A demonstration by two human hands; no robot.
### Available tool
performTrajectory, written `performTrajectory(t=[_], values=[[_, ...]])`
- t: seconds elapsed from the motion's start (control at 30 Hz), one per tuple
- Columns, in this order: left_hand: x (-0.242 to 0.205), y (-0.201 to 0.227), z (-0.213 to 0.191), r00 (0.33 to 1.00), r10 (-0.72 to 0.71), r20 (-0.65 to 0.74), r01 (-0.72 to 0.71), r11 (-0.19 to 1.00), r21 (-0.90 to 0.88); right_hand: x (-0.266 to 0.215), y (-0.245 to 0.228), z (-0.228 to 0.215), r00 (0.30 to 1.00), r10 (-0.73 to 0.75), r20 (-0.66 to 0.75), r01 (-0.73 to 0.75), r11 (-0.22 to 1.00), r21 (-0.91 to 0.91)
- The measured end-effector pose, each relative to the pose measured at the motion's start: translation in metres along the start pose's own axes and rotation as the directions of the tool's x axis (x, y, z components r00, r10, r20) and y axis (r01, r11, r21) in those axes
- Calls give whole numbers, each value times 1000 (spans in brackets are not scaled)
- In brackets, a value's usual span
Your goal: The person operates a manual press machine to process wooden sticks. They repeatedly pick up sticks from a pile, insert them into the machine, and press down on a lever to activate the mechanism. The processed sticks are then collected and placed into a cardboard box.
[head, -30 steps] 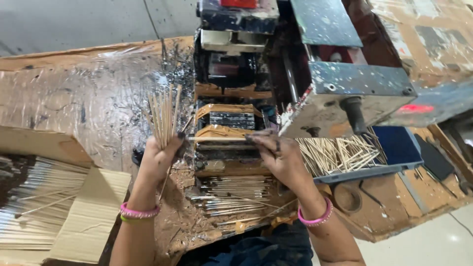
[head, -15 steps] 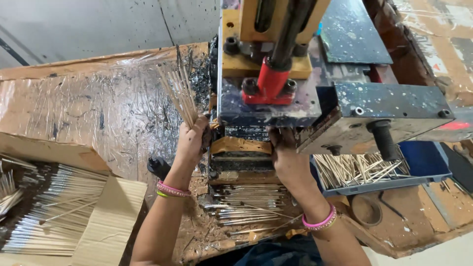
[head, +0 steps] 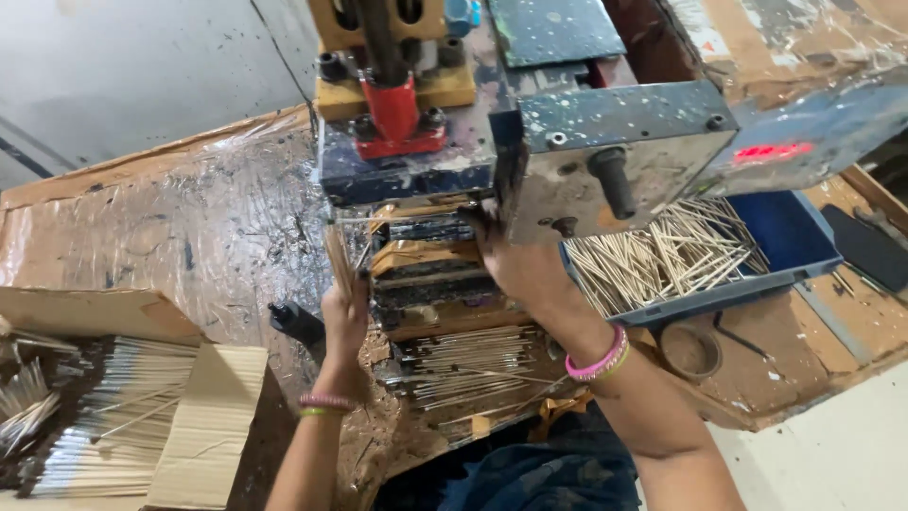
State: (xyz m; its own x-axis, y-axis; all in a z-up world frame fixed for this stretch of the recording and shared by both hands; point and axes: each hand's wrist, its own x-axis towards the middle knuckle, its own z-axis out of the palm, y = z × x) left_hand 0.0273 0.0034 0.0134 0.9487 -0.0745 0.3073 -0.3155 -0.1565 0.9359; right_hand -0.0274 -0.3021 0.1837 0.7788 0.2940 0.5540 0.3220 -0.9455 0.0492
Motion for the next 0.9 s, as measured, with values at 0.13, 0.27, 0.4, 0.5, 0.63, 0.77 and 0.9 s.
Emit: performTrajectory(t=[0.13,0.27,0.4,0.5,0.63,0.77,0.9], values=[[-90,-68,-14,993,69,-96,-53,986,158,-56,17,-33,921,389,-5,-327,782,530],[-141,-66,-47,794,-465,-392,572,790,221,-146,73,0,802,595,-45,-558,775,297],[-111,7,-11,987,80,-136,-120,941,-315,-155,43,15,875,474,-100,-462,878,127],[-93,33,10,965,224,134,-234,971,57,-120,-4,5,549,576,606,-827,482,290],[-51,64,-13,943,134,304,-195,965,177,-78,-14,9,932,276,236,-287,159,945],[-7,83,-46,973,-22,228,33,999,-42,-30,-13,-11,951,229,206,-288,428,857],[43,99,-34,998,-33,-51,22,980,-199,23,-20,-6,998,11,-61,32,754,657]])
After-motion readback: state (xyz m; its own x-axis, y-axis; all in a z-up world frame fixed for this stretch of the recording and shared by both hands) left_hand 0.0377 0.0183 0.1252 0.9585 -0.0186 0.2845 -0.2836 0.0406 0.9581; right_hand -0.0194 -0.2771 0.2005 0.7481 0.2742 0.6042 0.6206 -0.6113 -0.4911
